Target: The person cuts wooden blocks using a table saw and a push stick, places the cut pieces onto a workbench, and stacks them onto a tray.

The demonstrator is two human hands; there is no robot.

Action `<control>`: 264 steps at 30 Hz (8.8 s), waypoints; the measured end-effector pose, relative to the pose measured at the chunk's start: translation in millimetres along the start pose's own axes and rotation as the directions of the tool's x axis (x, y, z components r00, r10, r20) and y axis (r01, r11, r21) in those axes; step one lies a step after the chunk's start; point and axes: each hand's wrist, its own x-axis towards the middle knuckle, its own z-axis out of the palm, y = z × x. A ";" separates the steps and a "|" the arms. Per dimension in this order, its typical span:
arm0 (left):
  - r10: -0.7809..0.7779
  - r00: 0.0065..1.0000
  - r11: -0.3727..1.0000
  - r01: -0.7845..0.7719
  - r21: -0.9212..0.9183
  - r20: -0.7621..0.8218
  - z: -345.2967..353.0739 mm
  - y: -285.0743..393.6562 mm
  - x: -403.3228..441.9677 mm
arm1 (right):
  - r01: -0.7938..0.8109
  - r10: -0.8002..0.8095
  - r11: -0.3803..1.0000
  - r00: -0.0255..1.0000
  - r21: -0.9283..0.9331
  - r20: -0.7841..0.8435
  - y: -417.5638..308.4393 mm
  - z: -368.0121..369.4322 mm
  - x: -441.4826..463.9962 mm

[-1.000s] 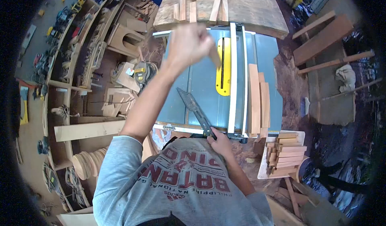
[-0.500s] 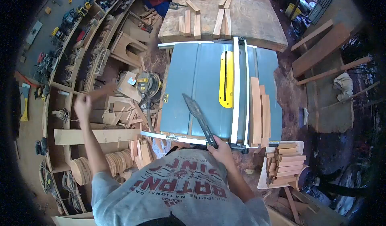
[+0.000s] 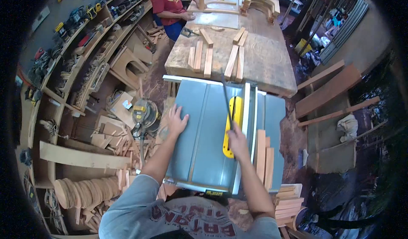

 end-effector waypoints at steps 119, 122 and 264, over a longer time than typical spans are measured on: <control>-0.403 0.896 0.915 0.396 0.073 0.186 28.6 7.8 87.4 | -0.234 -0.535 0.472 0.690 -0.850 -0.487 -79.5 44.9 797.9; -0.401 0.902 0.914 0.380 0.145 0.160 27.9 9.3 85.9 | -0.186 -0.400 0.453 0.831 -0.872 -0.385 -79.2 37.5 773.6; -0.099 0.317 0.818 0.566 -0.105 0.943 -31.8 -37.4 -427.9 | -0.144 -0.235 0.821 0.796 -0.553 -0.557 177.3 -204.0 -190.4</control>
